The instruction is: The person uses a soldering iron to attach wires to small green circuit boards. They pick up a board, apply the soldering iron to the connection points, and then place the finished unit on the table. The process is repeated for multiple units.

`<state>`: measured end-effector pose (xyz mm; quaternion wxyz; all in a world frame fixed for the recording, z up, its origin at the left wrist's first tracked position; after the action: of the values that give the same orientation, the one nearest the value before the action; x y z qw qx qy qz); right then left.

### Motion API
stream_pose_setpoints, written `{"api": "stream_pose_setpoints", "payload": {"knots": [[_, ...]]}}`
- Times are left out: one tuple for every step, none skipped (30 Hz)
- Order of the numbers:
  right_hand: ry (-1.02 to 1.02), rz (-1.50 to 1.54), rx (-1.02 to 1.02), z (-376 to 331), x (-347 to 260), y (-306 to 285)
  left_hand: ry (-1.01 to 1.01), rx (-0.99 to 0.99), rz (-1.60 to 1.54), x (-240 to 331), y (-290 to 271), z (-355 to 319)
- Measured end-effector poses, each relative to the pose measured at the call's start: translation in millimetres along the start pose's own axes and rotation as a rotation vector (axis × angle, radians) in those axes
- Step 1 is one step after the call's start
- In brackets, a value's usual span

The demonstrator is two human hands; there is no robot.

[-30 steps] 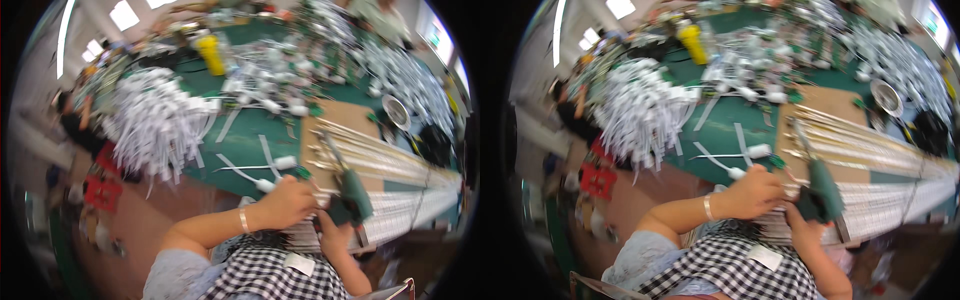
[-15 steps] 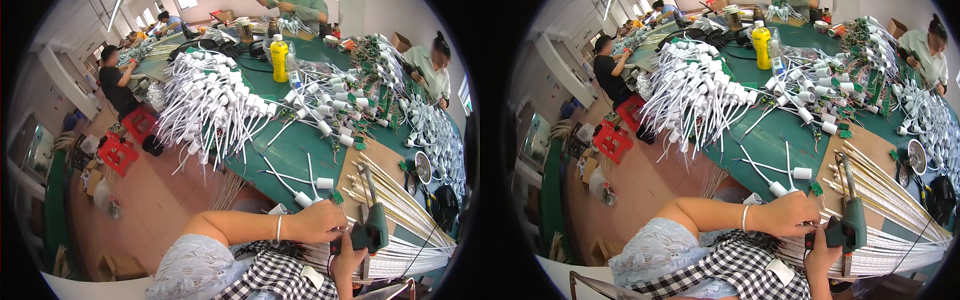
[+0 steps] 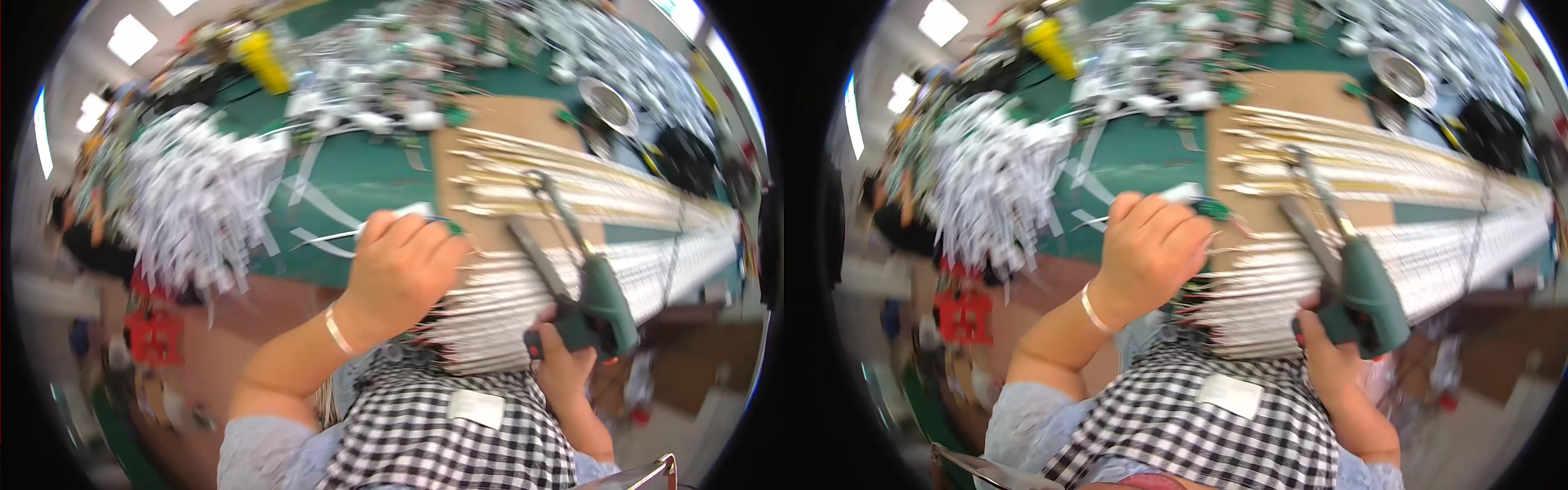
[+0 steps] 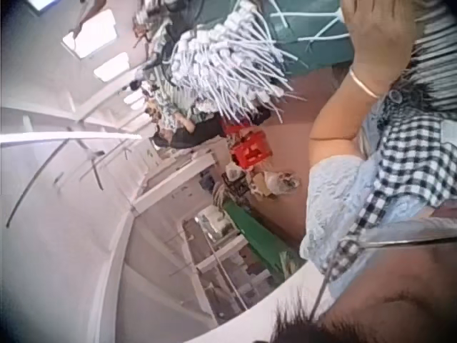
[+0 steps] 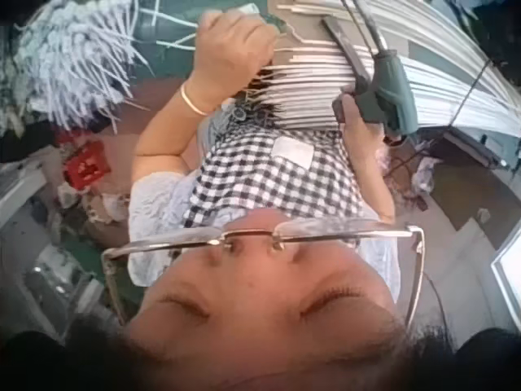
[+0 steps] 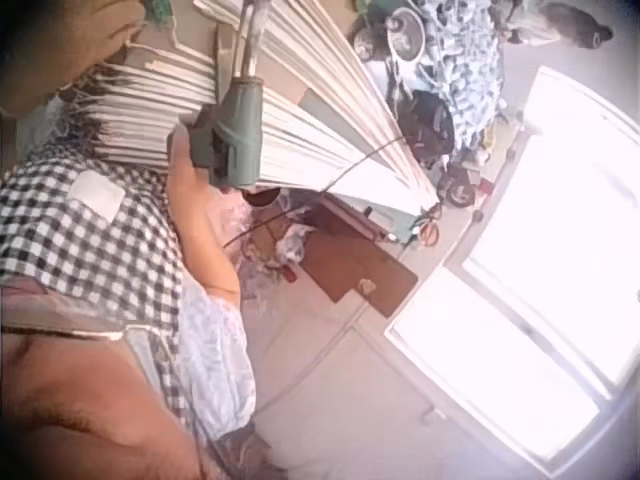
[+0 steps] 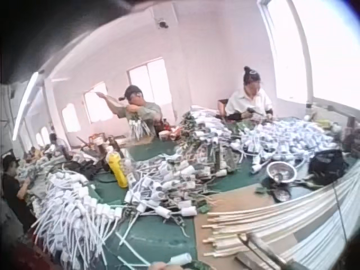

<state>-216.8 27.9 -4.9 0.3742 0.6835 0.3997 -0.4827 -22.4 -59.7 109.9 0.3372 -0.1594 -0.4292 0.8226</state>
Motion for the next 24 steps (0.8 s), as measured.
{"api": "stream_pose_setpoints", "payload": {"knots": [[0.031,0.017,-0.021,-5.4,-0.5,-9.2,-0.007,-0.112,-0.041,9.7,17.8,-6.1],[0.053,-0.037,-0.018,-9.9,-0.5,-24.6,-0.055,-0.147,-0.090,12.6,29.0,-12.6],[0.079,-0.085,-0.025,-13.4,-0.2,-38.4,-0.106,-0.187,-0.129,12.5,40.8,-19.1],[0.109,-0.127,-0.055,-15.0,3.1,-45.9,-0.168,-0.231,-0.145,7.4,49.6,-23.1],[0.103,-0.069,-0.070,-18.6,5.6,-55.1,-0.184,-0.281,-0.181,7.7,58.7,-22.7],[0.095,-0.014,-0.090,-26.0,9.6,-65.4,-0.204,-0.330,-0.214,7.8,67.0,-22.7],[0.078,0.040,-0.118,-33.8,13.0,-73.4,-0.227,-0.370,-0.239,6.7,71.9,-22.9],[0.071,0.043,-0.131,-37.7,21.5,-78.7,-0.222,-0.419,-0.223,5.3,76.2,-22.7],[0.105,0.074,-0.151,-40.6,28.9,-79.9,-0.221,-0.423,-0.230,5.9,75.9,-19.5],[0.138,0.104,-0.173,-42.3,32.1,-76.5,-0.222,-0.426,-0.236,7.2,75.0,-16.1],[0.170,0.134,-0.196,-43.5,35.3,-72.6,-0.223,-0.428,-0.242,8.4,75.0,-15.1],[0.142,0.144,-0.228,-42.7,33.0,-67.3,-0.229,-0.427,-0.238,7.9,76.2,-16.9],[0.109,0.149,-0.258,-40.0,29.6,-62.2,-0.235,-0.421,-0.238,7.7,79.1,-18.5],[0.077,0.155,-0.289,-37.9,26.1,-56.9,-0.241,-0.416,-0.238,7.3,80.9,-19.8],[0.084,0.156,-0.294,-36.2,25.9,-53.4,-0.247,-0.414,-0.220,7.1,81.1,-21.6],[0.088,0.153,-0.298,-34.5,24.0,-50.3,-0.255,-0.408,-0.206,7.8,81.0,-23.5],[0.093,0.149,-0.301,-33.5,22.8,-47.6,-0.263,-0.404,-0.191,7.7,81.2,-25.0],[0.110,0.145,-0.291,-32.8,23.7,-46.8,-0.261,-0.401,-0.194,8.2,81.1,-24.9],[0.126,0.139,-0.281,-32.6,24.2,-46.6,-0.260,-0.396,-0.196,9.2,79.8,-24.1],[0.148,0.141,-0.264,-31.4,25.9,-46.3,-0.259,-0.391,-0.198,10.0,79.4,-23.9],[0.170,0.144,-0.247,-30.1,27.8,-46.1,-0.256,-0.384,-0.195,10.4,80.2,-23.8],[0.193,0.154,-0.213,-27.3,29.6,-46.0,-0.245,-0.375,-0.199,11.5,82.1,-21.3],[0.153,0.259,-0.197,-18.7,24.7,-34.9,-0.233,-0.365,-0.193,13.1,82.8,-19.0],[0.115,0.362,-0.184,-10.9,19.8,-24.8,-0.229,-0.366,-0.197,15.2,84.4,-18.2]]}}
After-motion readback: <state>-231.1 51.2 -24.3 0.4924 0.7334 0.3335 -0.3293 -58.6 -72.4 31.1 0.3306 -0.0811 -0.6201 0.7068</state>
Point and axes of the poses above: each hand's wrist, its own z-axis towards the middle knuckle, its own y-axis out of the palm, x = y × z, the point moved 10 cm from there along z, towards the middle knuckle, and after that the axes turned 6 degrees about z, right-handed, at the moved point
